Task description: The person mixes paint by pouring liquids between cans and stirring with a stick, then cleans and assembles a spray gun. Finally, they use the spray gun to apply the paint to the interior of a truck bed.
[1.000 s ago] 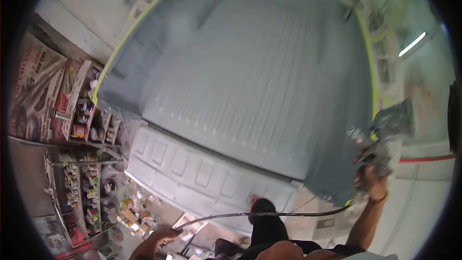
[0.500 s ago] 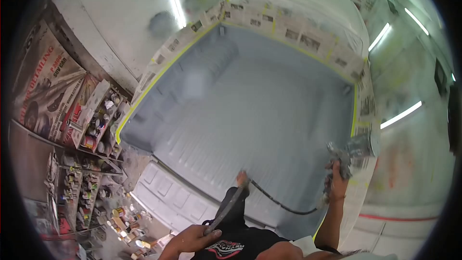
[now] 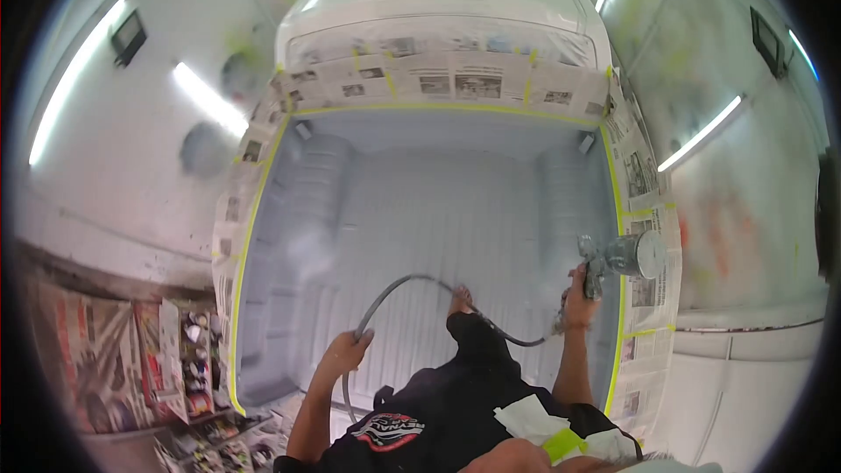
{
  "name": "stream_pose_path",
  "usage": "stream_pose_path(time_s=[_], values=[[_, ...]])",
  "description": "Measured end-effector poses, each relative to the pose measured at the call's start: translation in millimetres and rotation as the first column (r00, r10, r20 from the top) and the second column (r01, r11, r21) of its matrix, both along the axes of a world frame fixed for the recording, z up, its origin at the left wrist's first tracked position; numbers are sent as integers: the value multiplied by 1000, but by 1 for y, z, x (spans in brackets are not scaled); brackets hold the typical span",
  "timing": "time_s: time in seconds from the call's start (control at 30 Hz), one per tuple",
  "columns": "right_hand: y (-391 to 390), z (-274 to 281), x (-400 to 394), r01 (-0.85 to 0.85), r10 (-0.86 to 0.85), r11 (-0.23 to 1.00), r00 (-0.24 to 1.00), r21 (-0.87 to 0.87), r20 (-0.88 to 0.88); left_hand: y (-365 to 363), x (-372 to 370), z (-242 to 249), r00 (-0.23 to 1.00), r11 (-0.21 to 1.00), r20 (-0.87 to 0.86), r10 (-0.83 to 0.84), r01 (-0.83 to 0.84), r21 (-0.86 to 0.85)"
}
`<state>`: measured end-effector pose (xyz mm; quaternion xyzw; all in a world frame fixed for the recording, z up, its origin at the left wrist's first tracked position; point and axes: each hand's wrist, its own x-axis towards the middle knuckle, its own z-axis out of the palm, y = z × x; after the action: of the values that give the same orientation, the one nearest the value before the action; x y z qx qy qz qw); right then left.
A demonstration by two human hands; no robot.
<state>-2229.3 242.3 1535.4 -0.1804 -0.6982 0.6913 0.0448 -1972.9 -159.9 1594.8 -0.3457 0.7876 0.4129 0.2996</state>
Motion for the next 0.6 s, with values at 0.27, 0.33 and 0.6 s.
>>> stream_pose_path(time_s=[0.27, 0.33, 0.6], values=[[-125, -43, -226, 250, -252, 968, 962, 29, 109, -119, -131, -87, 980, 959, -54, 192, -199, -200], [-143, -45, -264, 311, -320, 947, 938, 84, 132, -151, -188, -77, 988, 957, -102, 117, -139, -253], [-168, -129, -393, 456, -500, 846, 858, 275, 117, -274, -391, -298, 989, 997, 128, 73, -76, 20]])
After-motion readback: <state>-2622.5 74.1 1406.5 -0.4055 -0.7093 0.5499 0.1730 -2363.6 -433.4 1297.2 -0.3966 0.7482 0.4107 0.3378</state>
